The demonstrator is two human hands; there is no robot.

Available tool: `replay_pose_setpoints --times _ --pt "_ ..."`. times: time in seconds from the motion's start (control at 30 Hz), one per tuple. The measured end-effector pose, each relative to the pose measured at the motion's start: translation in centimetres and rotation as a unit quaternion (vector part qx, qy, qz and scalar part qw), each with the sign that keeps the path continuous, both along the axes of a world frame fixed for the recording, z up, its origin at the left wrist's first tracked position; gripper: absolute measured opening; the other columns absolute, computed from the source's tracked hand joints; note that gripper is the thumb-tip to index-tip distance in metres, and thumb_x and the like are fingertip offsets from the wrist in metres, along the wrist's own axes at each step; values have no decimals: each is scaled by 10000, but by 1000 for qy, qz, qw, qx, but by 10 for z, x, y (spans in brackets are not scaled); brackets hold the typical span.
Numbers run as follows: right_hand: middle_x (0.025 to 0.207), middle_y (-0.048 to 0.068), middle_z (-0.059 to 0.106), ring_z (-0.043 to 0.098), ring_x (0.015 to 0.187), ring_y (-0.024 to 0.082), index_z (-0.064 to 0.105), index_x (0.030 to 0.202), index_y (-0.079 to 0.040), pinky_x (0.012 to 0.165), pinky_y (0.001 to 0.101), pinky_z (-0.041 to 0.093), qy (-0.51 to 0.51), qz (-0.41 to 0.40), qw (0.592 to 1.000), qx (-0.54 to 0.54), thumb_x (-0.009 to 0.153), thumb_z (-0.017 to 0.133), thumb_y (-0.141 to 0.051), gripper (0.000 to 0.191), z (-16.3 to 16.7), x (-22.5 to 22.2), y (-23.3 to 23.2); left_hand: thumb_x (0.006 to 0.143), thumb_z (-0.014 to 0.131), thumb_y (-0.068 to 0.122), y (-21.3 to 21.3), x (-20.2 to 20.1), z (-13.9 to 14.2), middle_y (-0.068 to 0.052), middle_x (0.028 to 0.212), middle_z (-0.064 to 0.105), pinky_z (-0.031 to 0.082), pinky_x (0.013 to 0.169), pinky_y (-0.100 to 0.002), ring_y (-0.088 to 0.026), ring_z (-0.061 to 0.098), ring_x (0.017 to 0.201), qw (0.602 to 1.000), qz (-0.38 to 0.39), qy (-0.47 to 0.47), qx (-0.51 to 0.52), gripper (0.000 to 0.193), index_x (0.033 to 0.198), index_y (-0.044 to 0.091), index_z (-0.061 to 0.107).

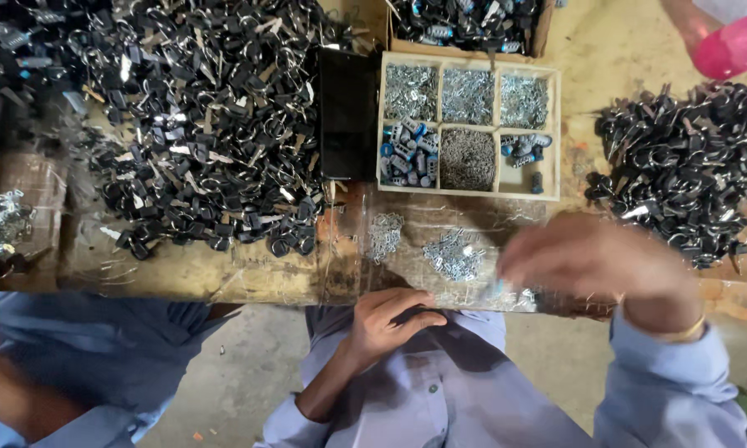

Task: The person sits at a workbench covered with piles of keychains and a compartment tray of small metal hardware. They pick small metal parts from the tray, fit them onto a keychain fob by hand, and set the finished piece down, repeating the assembly cycle.

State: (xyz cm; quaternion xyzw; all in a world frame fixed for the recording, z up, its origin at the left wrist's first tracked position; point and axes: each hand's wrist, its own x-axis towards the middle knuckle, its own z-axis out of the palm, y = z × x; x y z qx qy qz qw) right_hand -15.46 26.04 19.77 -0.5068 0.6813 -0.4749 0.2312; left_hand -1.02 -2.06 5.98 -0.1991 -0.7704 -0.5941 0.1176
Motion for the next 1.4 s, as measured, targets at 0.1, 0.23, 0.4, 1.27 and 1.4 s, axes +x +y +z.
replay_pose_setpoints --times 0.1,0.23,0.4,1.27,1.4 --pt "1057 131 753 745 978 225 718 1106 -2 853 332 624 85 -317 944 47 917 611 55 225 11 -50 6 789 926 197 -1 -2 7 -107 927 771 622 683 -313 -229 776 800 1000 -11 -8 0 340 1002 18 730" --pt "1143 149 766 782 974 203 747 1168 -3 799 271 596 263 -438 854 103 1099 709 21 82 -5 -67 -1 821 903 170 -1 -4 11 -105 950 776 634 698 -305 -220 784 825 999 -27 -30 9 296 1016 22 737" --pt "1052 97 776 749 781 228 779 1116 -104 668 350 585 212 -442 824 283 958 775 -187 178 -18 -32 20 837 889 131 -3 -5 14 -105 950 779 629 686 -295 -204 783 820 998 -42 -50 27 254 1007 18 739" --pt "758 -3 634 523 677 37 708 953 -23 581 224 416 -20 -609 780 141 891 809 -143 169 -77 70 83 992 676 198 43 -162 49 -88 910 736 527 461 -296 -162 670 615 934 -141 91 -315 173 1068 50 725" --pt "629 58 616 505 542 108 703 860 -11 501 269 394 6 -577 771 270 894 822 -188 216 -72 61 68 860 693 -2 91 -188 40 -136 881 689 502 381 -303 -166 638 549 894 -175 87 -403 195 1054 -25 705"
